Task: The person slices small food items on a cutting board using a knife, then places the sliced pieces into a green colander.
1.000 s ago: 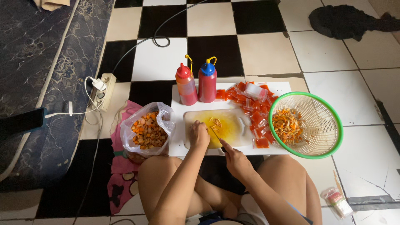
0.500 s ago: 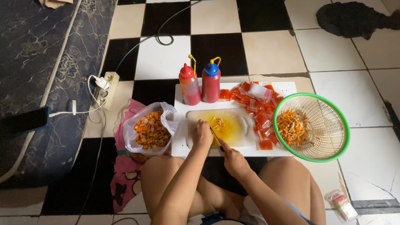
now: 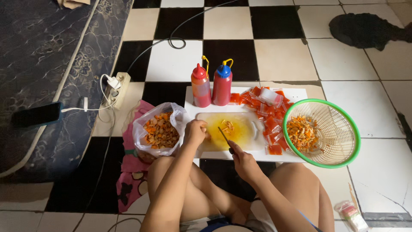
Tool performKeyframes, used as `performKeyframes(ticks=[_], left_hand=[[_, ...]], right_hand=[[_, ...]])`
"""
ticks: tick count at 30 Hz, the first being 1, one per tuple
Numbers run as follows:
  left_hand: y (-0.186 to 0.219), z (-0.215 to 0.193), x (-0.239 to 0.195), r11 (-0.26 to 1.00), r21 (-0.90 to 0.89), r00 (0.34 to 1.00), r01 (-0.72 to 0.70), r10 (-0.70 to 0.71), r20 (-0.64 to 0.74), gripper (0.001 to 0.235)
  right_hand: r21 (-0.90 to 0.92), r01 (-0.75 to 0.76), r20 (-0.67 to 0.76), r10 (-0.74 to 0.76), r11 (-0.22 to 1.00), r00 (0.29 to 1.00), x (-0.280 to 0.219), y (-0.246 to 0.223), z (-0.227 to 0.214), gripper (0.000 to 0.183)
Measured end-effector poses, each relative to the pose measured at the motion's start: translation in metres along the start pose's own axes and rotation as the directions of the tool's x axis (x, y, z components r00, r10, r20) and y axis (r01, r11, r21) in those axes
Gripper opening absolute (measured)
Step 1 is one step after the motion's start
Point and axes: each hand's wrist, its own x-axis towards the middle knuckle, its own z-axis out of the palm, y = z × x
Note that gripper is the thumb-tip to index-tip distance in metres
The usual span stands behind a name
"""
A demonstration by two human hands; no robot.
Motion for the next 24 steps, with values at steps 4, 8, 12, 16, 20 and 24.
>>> performKeyframes(ticks=[4, 8, 12, 16, 20, 24], left_hand=[[0.005, -0.02, -0.024, 0.994, 0.094, 0.994, 0.048, -0.057, 0.091, 0.03], [0.011, -0.001, -0.036, 0.996, 0.088, 0.997, -0.022, 0.015, 0.078, 0.021], [0.008, 0.036, -0.022, 0.994, -0.02, 0.994, -0.11, 0.11, -0.026, 0.004], [0.027, 0.049, -0.01, 0.989, -0.003, 0.983, -0.151, 0.15, -0.11, 0.005], [0.025, 0.049, -0.008, 0.987, 0.016, 0.977, -0.159, 0.16, -0.139, 0.004], [0.012, 0.042, -0.011, 0.989, -0.122, 0.98, -0.085, 0.061, -0.191, 0.014]], right_hand=[[-0.066, -0.006, 0.04, 0.008, 0.998, 0.999, 0.006, 0.014, 0.024, 0.059], [-0.068, -0.028, 0.037, 0.031, 0.997, 0.999, 0.01, 0.033, 0.029, 0.058], [-0.049, -0.096, -0.034, 0.094, 0.994, 0.995, 0.007, 0.029, 0.008, 0.058], [-0.039, -0.151, -0.053, 0.148, 0.988, 0.987, 0.008, 0.017, -0.009, 0.058], [0.01, -0.112, -0.078, 0.112, 0.994, 0.991, 0.008, 0.02, -0.012, 0.06], [0.026, -0.073, -0.078, 0.074, 0.997, 0.994, 0.012, 0.014, -0.003, 0.059]])
